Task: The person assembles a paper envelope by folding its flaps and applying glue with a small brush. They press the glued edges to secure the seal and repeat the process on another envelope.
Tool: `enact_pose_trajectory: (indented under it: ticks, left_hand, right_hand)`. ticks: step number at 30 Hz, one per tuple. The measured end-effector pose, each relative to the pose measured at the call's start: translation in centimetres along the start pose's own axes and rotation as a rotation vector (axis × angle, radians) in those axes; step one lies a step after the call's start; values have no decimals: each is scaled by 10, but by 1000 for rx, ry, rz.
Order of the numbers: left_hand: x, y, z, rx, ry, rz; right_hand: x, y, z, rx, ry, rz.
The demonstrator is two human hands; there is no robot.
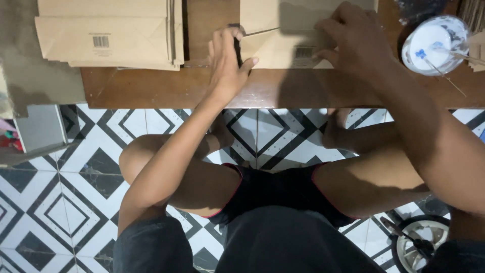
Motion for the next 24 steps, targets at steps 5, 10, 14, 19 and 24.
enact_pose_trajectory:
  ticks: [5, 10, 14, 19, 24]
  left_hand:
    - [0, -15, -17, -356, 232, -115]
    - [-19, 1, -11, -1381, -456, -116]
    - [-30, 35, -20, -1483, -501, 48]
    - [-33, 30, -13, -1504, -565, -29]
    - [-34, -5, -30, -1353, -426, 82]
  right_hand:
    - [11, -19, 2, 183, 17, -2]
    - [20, -34, 4, 263, 56, -96]
    - [33, -44, 25, 482, 90, -76]
    - [46, -53, 36, 445, 20, -173]
    - [49, -49, 0, 207, 85, -232]
Point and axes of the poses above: each hand's wrist, its own x-axis towards the middle knuckle, its own y-axis out of the palm, z = x × y, the point moved 8 cm from there along x, towards the middle knuckle, and after that the axes turned 12 degrees about -x, right-handed, at the moved point
